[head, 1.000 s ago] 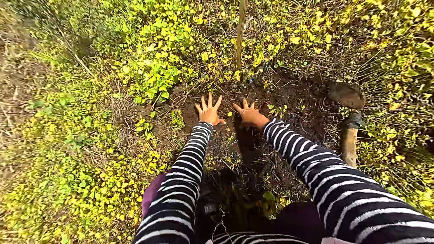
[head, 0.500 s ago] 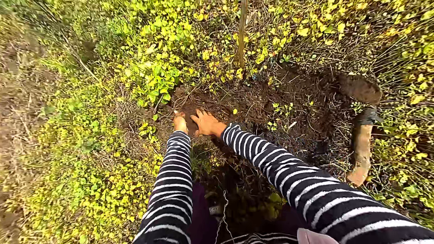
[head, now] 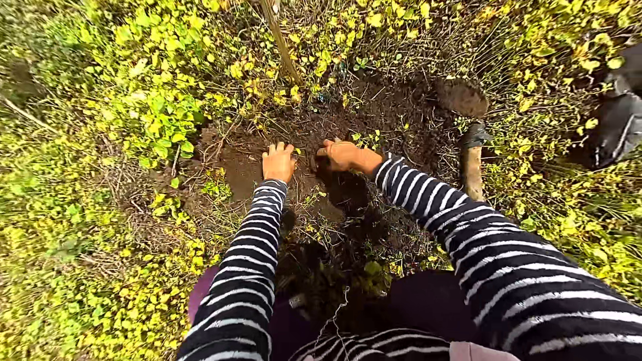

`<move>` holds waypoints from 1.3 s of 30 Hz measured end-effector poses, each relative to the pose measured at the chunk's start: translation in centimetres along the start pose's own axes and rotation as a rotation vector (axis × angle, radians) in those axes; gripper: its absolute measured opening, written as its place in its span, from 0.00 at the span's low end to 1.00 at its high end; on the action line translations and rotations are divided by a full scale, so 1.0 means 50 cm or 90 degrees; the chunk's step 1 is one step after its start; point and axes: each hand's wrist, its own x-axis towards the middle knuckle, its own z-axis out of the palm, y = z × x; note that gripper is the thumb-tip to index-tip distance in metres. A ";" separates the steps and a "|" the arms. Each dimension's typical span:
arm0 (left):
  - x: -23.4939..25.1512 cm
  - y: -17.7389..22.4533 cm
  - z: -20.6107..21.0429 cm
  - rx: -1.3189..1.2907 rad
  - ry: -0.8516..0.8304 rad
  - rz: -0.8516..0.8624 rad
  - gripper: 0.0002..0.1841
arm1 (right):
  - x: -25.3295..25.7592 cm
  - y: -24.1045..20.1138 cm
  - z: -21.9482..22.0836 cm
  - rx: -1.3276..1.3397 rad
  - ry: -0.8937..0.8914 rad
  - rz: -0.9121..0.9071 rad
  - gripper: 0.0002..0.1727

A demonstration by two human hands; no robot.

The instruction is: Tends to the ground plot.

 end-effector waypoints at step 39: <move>-0.199 0.470 0.208 -0.168 -0.142 0.153 0.44 | -0.175 0.337 0.063 0.157 0.202 0.231 0.42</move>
